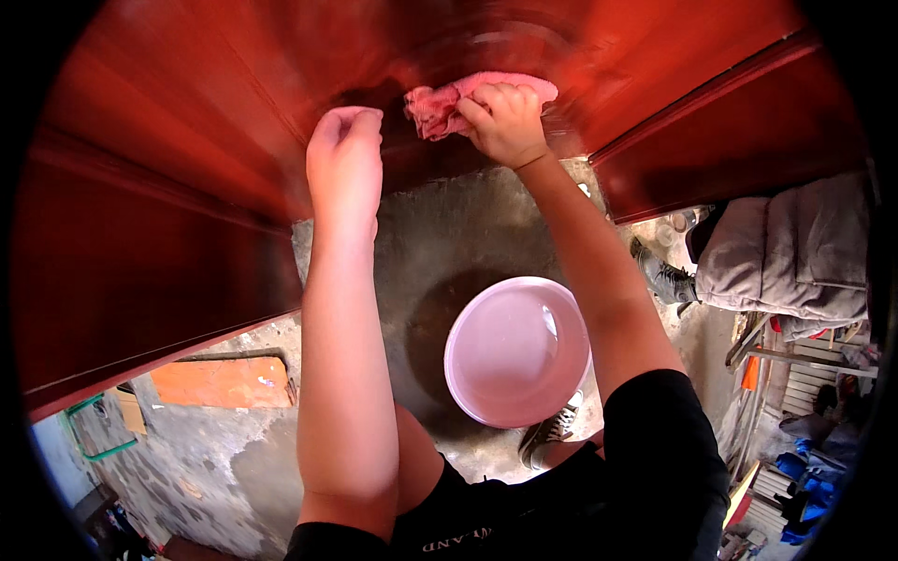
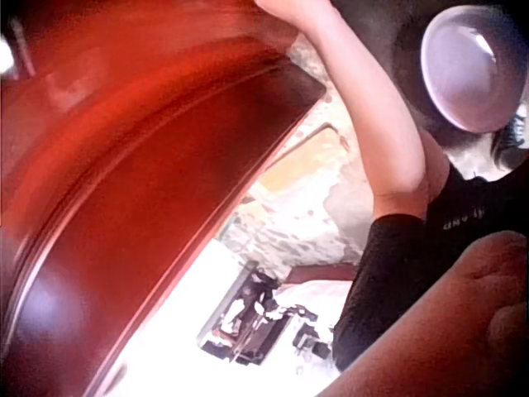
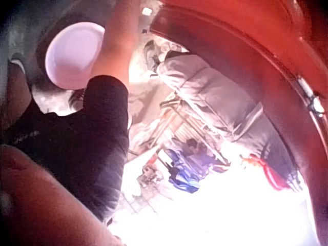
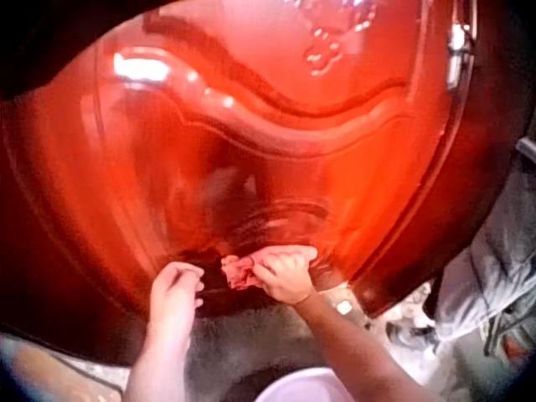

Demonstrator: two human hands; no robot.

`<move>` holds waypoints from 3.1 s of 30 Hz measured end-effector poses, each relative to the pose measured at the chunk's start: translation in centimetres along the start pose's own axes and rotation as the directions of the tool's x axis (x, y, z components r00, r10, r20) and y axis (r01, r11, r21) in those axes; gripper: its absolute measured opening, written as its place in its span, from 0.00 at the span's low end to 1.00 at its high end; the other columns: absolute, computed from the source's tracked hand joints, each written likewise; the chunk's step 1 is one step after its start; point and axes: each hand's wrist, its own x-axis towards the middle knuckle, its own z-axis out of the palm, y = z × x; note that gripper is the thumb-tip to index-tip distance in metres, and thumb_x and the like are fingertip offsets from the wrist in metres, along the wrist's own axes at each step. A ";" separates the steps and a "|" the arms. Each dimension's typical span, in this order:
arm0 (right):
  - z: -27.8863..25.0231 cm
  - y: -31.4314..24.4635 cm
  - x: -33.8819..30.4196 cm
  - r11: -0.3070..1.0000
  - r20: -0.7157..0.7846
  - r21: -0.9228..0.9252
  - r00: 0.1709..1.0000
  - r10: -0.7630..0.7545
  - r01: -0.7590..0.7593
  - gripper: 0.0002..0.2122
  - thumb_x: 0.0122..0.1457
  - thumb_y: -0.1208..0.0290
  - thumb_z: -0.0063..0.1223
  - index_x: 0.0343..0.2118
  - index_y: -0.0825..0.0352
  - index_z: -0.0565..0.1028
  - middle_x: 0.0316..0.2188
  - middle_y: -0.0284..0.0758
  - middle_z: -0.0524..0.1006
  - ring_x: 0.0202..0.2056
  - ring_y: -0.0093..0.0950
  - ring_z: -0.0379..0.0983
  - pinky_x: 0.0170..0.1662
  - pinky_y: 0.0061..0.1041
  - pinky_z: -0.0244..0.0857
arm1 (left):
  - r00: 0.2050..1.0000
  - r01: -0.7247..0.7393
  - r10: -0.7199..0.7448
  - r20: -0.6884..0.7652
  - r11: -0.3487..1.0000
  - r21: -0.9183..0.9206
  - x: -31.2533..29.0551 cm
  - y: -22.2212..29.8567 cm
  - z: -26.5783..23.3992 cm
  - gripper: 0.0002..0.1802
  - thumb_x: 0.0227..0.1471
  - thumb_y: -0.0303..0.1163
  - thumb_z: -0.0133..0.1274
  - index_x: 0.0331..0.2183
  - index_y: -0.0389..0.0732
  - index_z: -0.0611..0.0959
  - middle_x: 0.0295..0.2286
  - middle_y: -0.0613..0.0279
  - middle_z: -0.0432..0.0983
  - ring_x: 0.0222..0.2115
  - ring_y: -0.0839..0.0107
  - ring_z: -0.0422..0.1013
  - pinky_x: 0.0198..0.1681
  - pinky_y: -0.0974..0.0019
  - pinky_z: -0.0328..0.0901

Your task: The person wipes the exterior surface of a large wooden wardrobe with a pink cloth, dipping the cloth into a basin of water to rinse it several times.

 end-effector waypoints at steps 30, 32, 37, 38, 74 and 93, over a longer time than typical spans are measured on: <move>1.4 -4.0 7.8 0.300 -0.365 0.531 0.105 0.925 -0.793 0.24 0.70 0.67 0.45 0.60 0.80 0.56 0.58 0.58 0.62 0.58 0.50 0.62 0.63 0.42 0.55 | 0.986 -0.067 0.051 0.161 0.993 0.096 0.2 -1.6 -2.8 0.09 0.63 0.34 0.50 0.40 0.43 0.82 0.43 0.66 0.79 0.41 0.73 0.74 0.43 0.67 0.67; 3.4 -3.1 7.2 0.333 -0.512 0.501 0.036 0.858 -0.799 0.23 0.70 0.67 0.44 0.59 0.80 0.57 0.57 0.57 0.63 0.59 0.50 0.62 0.64 0.41 0.54 | 0.980 -0.077 0.051 0.190 0.988 0.132 0.1 -2.1 -2.3 0.09 0.63 0.33 0.50 0.40 0.43 0.82 0.42 0.66 0.79 0.40 0.74 0.74 0.42 0.68 0.67; 7.1 0.7 -1.3 0.108 -0.434 0.754 -0.368 0.822 -0.648 0.26 0.71 0.64 0.43 0.62 0.80 0.56 0.59 0.58 0.67 0.60 0.51 0.66 0.66 0.42 0.56 | 0.965 -0.090 0.063 0.254 0.991 0.096 -0.3 -1.9 -0.4 0.09 0.63 0.32 0.50 0.41 0.41 0.82 0.43 0.65 0.78 0.40 0.73 0.75 0.42 0.68 0.67; 7.1 0.6 -1.8 -0.098 -0.310 0.787 -0.527 0.791 -0.609 0.26 0.71 0.62 0.44 0.62 0.79 0.57 0.58 0.58 0.69 0.59 0.50 0.68 0.65 0.42 0.59 | 0.965 -0.089 0.063 0.256 0.992 0.091 -0.4 -1.8 -0.4 0.09 0.63 0.32 0.50 0.41 0.41 0.82 0.43 0.65 0.78 0.40 0.73 0.75 0.42 0.68 0.67; 8.7 4.9 -6.1 0.030 -0.389 0.774 -0.437 0.811 -0.633 0.22 0.71 0.63 0.40 0.62 0.69 0.58 0.54 0.50 0.71 0.47 0.42 0.74 0.53 0.38 0.69 | 0.978 -0.063 0.049 0.203 0.996 0.064 1.1 -2.8 0.1 0.06 0.60 0.27 0.51 0.37 0.38 0.81 0.41 0.63 0.80 0.36 0.77 0.73 0.40 0.72 0.66; 8.8 -1.5 0.4 0.132 -0.381 0.885 -0.531 0.757 -0.447 0.23 0.70 0.65 0.44 0.61 0.75 0.61 0.63 0.49 0.64 0.61 0.40 0.64 0.66 0.40 0.57 | 0.965 -0.073 0.063 0.253 0.997 0.030 1.7 -3.3 -1.4 0.07 0.62 0.30 0.50 0.38 0.41 0.81 0.46 0.61 0.79 0.39 0.73 0.74 0.43 0.69 0.67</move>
